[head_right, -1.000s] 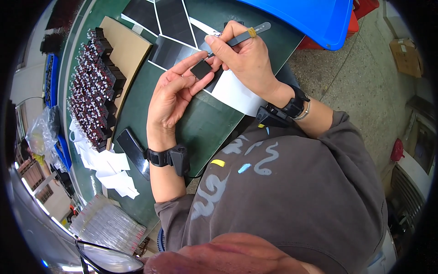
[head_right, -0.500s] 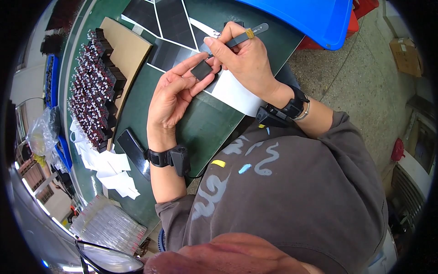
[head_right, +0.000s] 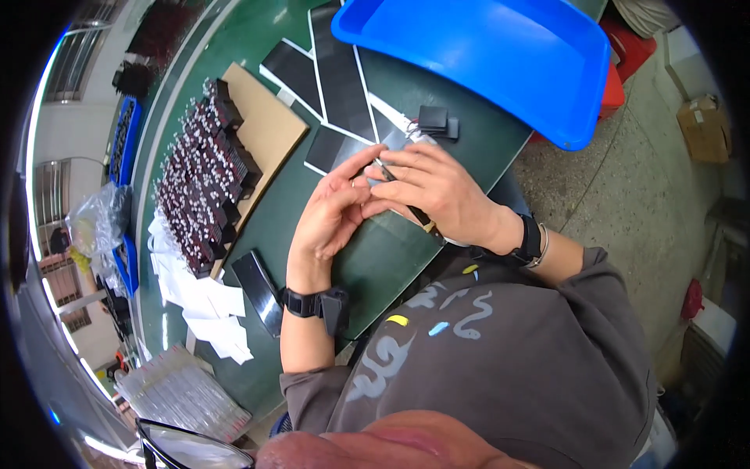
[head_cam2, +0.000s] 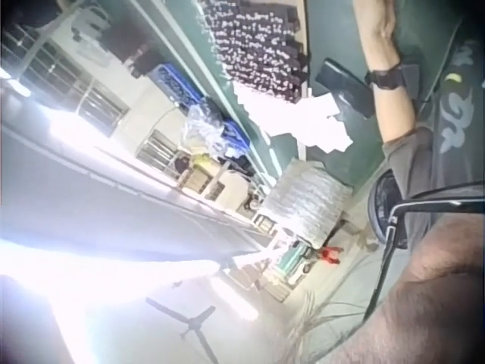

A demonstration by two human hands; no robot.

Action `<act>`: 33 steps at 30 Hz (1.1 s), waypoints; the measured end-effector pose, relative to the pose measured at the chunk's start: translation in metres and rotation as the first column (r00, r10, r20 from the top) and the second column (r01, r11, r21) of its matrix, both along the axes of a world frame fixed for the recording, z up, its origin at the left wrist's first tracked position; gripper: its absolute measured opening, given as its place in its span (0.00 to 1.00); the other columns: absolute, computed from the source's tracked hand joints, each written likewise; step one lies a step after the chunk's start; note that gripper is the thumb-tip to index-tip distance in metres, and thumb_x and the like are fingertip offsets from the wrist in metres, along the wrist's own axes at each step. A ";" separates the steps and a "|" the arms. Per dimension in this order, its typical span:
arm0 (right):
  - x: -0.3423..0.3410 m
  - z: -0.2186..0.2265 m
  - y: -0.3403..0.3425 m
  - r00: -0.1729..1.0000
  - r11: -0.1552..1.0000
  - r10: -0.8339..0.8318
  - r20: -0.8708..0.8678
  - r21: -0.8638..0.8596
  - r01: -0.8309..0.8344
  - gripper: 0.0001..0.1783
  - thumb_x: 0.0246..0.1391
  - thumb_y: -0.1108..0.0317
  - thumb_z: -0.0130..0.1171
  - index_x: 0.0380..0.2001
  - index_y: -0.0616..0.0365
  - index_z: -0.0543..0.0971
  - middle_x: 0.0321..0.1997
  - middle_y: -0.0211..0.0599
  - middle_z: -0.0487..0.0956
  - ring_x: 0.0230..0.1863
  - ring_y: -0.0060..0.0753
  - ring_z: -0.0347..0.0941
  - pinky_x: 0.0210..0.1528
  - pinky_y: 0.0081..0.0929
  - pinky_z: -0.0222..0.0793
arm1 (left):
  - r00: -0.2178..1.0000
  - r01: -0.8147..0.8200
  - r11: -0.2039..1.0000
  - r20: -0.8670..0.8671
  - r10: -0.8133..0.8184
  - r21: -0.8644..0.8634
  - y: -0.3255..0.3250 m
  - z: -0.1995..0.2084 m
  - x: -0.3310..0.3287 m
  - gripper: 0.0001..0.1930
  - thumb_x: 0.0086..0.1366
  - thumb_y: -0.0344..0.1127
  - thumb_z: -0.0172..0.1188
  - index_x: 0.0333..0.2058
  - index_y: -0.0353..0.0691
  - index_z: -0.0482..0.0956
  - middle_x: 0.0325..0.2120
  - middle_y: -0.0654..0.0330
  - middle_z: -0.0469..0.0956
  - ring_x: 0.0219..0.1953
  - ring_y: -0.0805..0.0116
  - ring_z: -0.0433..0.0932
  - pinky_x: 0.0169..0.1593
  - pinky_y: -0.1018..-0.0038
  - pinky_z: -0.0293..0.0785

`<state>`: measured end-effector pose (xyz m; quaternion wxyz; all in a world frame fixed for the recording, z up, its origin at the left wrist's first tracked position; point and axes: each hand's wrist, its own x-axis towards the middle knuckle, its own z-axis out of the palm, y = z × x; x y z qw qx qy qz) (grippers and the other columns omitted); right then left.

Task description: The person picks up a small black component and uses a tool to peel a thin black strip from a sheet. They apply the strip to the component, press it down, and then place the assembled part onto the table.

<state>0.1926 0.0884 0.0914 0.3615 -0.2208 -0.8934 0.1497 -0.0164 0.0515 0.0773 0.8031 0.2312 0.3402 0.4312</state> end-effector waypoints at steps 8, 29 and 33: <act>0.052 0.023 0.020 0.978 0.987 0.122 -0.166 -0.081 -0.137 0.10 0.50 0.75 0.63 0.38 0.60 0.78 0.49 0.44 0.80 0.46 0.46 0.78 0.46 0.38 0.73 | 0.999 -0.022 0.994 -0.046 0.027 0.106 -0.002 0.055 0.043 0.30 0.66 0.26 0.52 0.65 0.28 0.54 0.52 0.47 0.75 0.54 0.58 0.77 0.58 0.65 0.74; 0.067 0.005 0.025 0.966 0.958 -0.200 -0.164 -0.239 0.158 0.17 0.47 0.82 0.66 0.33 0.59 0.67 0.48 0.49 0.78 0.46 0.44 0.77 0.45 0.30 0.72 | 0.837 -0.089 0.938 -0.486 0.252 0.334 -0.019 0.061 0.049 0.15 0.70 0.28 0.51 0.53 0.29 0.73 0.47 0.52 0.79 0.48 0.66 0.80 0.52 0.72 0.75; 0.026 0.036 -0.018 0.954 0.945 -0.263 -0.146 -0.238 0.224 0.17 0.48 0.83 0.65 0.33 0.59 0.65 0.47 0.50 0.77 0.47 0.44 0.76 0.47 0.31 0.71 | 0.811 0.017 0.915 -0.541 0.223 0.403 -0.049 0.102 0.016 0.15 0.68 0.27 0.53 0.51 0.27 0.75 0.43 0.55 0.80 0.44 0.71 0.80 0.47 0.76 0.76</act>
